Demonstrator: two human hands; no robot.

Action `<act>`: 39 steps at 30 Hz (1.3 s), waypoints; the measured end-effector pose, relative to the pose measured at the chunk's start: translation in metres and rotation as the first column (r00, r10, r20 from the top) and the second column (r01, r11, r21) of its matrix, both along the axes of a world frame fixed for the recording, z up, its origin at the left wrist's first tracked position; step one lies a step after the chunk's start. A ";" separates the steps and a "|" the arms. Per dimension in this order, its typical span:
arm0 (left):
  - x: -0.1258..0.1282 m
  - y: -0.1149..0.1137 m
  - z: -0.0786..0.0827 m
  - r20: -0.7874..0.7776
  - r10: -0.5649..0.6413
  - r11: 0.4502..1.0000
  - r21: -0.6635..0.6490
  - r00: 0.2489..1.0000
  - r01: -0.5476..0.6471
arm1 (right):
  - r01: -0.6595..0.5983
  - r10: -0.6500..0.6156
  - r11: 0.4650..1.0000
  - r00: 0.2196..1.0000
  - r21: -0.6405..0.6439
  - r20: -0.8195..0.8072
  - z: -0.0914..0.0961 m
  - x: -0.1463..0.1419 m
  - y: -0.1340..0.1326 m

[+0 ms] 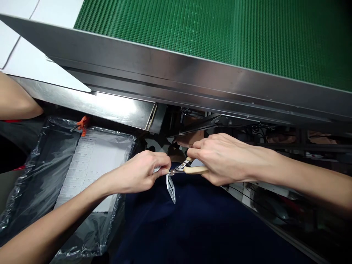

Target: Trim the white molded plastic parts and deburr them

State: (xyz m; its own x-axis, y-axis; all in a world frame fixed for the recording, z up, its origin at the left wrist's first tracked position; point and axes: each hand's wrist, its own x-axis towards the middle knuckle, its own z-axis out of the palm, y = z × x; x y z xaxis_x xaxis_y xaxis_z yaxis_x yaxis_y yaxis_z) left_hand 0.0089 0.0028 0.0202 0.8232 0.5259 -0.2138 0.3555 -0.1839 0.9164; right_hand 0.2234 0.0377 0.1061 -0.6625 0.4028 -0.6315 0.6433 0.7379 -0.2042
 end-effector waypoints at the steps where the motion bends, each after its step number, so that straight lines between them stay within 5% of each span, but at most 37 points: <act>1: 0.000 0.000 0.000 0.001 0.000 1.000 -0.004 1.000 0.000 | -0.003 0.003 1.000 1.000 -0.003 0.010 0.001 -0.002 0.001; 10: 0.005 -0.003 -0.007 -0.010 0.065 0.994 -0.086 0.998 -0.065 | 0.056 -0.045 0.984 0.997 -0.169 0.070 -0.002 -0.008 0.015; 15: 0.006 -0.013 -0.011 -0.022 0.244 0.950 -0.194 0.969 -0.244 | 0.302 -0.294 0.912 0.953 -0.277 0.071 -0.020 0.021 0.006; 19: 0.009 -0.026 -0.025 0.044 0.300 0.915 -0.295 0.953 -0.274 | 0.526 -0.513 0.819 0.850 -0.228 0.120 -0.036 0.045 -0.010; 22: 0.011 -0.033 -0.039 0.022 0.373 0.810 -0.496 0.928 -0.313 | 0.630 -0.624 0.763 0.777 -0.148 0.090 -0.046 0.054 -0.023; 27: 0.008 -0.034 -0.057 0.084 0.574 0.460 -0.856 0.814 -0.236 | 0.641 -0.674 0.736 0.724 -0.216 -0.145 -0.058 0.052 -0.043; 30: 0.006 -0.033 -0.065 0.116 0.647 0.308 -0.944 0.753 -0.119 | 0.641 -0.676 0.737 0.695 -0.217 -0.245 -0.063 0.048 -0.050; 34: 0.006 -0.034 -0.070 0.113 0.685 0.206 -0.978 0.720 -0.043 | 0.625 -0.639 0.766 0.714 -0.151 -0.285 -0.067 0.042 -0.054; 39: 0.008 -0.036 -0.070 0.115 0.703 0.200 -0.979 0.702 -0.040 | 0.590 -0.593 0.799 0.744 -0.116 -0.307 -0.069 0.035 -0.053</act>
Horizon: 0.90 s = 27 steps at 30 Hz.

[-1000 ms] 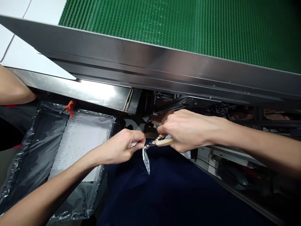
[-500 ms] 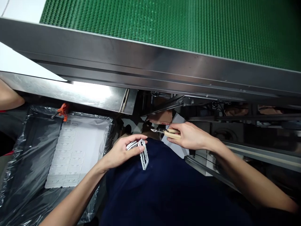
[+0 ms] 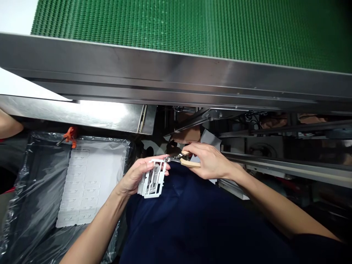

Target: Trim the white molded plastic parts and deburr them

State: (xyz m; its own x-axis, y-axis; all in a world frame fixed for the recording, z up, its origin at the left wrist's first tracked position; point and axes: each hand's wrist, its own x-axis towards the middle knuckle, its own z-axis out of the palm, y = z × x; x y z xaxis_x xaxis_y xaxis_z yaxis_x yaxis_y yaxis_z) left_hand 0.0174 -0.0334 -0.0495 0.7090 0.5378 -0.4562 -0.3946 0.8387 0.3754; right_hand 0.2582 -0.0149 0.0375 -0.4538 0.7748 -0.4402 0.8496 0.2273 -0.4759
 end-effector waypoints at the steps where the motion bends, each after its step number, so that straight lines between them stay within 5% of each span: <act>1: 0.000 -0.001 0.000 -0.001 0.000 1.000 0.000 1.000 0.000 | -0.010 0.010 1.000 1.000 0.006 0.003 0.000 -0.001 0.000; 19: -0.006 -0.006 -0.002 0.010 -0.015 1.000 -0.016 1.000 0.015 | -0.095 0.095 0.993 0.995 0.067 0.004 -0.004 -0.006 0.005; 27: -0.004 -0.005 -0.003 0.015 0.056 0.998 -0.035 0.998 -0.056 | 0.203 -0.208 0.977 0.975 -0.059 -0.082 -0.007 0.000 0.002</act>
State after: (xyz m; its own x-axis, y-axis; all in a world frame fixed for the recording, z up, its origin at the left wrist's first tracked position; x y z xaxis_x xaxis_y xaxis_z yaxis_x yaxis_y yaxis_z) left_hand 0.0138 -0.0382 -0.0522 0.6858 0.5606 -0.4640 -0.4470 0.8277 0.3393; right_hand 0.2581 -0.0129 0.0305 -0.3258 0.8335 -0.4464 0.8303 0.0264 -0.5567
